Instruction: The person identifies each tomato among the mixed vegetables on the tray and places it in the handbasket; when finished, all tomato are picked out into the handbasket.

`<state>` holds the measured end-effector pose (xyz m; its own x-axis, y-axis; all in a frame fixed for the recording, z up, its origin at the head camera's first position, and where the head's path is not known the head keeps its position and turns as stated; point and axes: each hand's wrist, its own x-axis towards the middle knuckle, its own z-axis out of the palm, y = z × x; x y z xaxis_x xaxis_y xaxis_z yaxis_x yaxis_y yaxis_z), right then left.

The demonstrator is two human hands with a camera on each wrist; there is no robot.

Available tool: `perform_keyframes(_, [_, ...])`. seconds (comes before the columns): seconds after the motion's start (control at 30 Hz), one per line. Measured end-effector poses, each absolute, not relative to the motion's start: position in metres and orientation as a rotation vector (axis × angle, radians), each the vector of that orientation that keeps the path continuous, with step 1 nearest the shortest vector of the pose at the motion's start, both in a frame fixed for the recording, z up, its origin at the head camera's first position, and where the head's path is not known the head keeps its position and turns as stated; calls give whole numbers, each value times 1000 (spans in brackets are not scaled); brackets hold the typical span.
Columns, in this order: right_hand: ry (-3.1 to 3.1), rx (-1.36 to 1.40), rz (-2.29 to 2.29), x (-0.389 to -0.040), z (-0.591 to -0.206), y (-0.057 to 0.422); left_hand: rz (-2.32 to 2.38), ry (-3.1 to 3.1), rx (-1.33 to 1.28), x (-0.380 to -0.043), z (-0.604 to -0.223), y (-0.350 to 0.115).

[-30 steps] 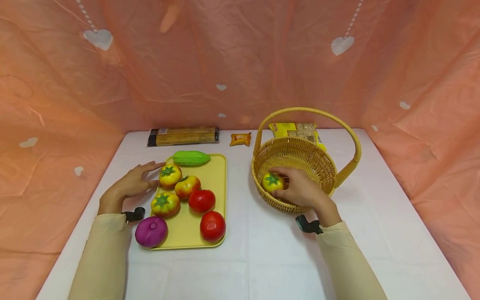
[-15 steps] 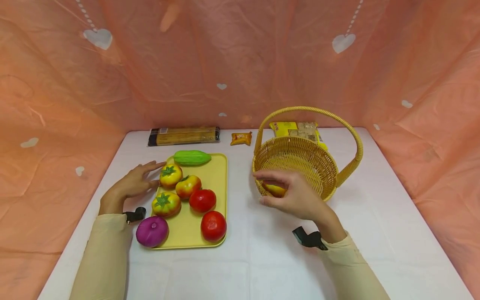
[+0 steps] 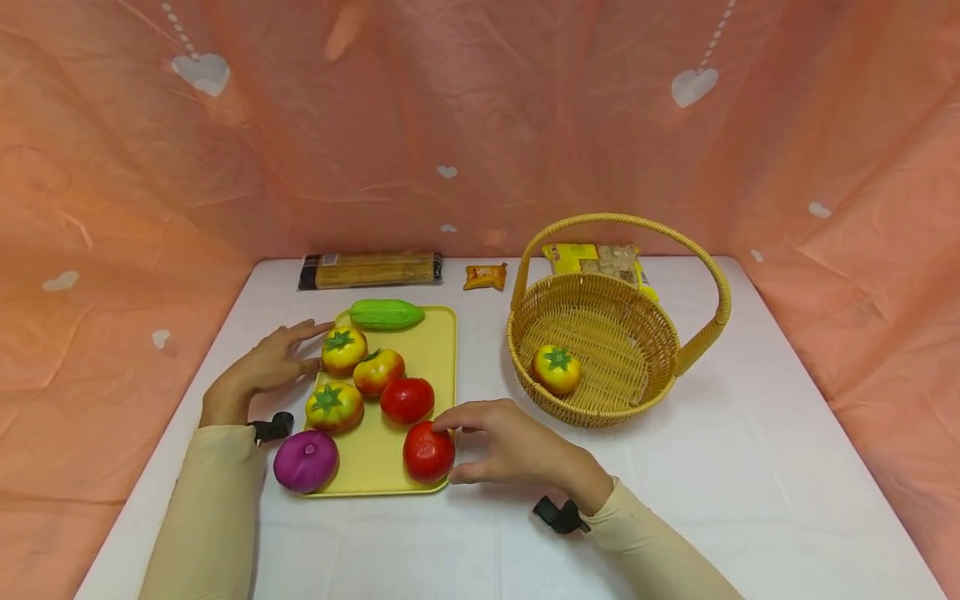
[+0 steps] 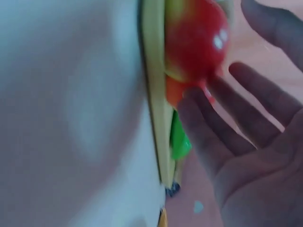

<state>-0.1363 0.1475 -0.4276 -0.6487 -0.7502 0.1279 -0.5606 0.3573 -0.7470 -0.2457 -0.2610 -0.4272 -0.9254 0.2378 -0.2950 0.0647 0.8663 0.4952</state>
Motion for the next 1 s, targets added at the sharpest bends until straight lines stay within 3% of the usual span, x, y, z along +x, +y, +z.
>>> perform_keyframes(0.53, [2448, -1179, -1200, -129, -439, 116, 696, 2680, 213, -247, -427, -262])
perform_keyframes(1.0, [2312, -980, -1496, -137, -387, 215, 691, 2677, 205, -247, -429, -261])
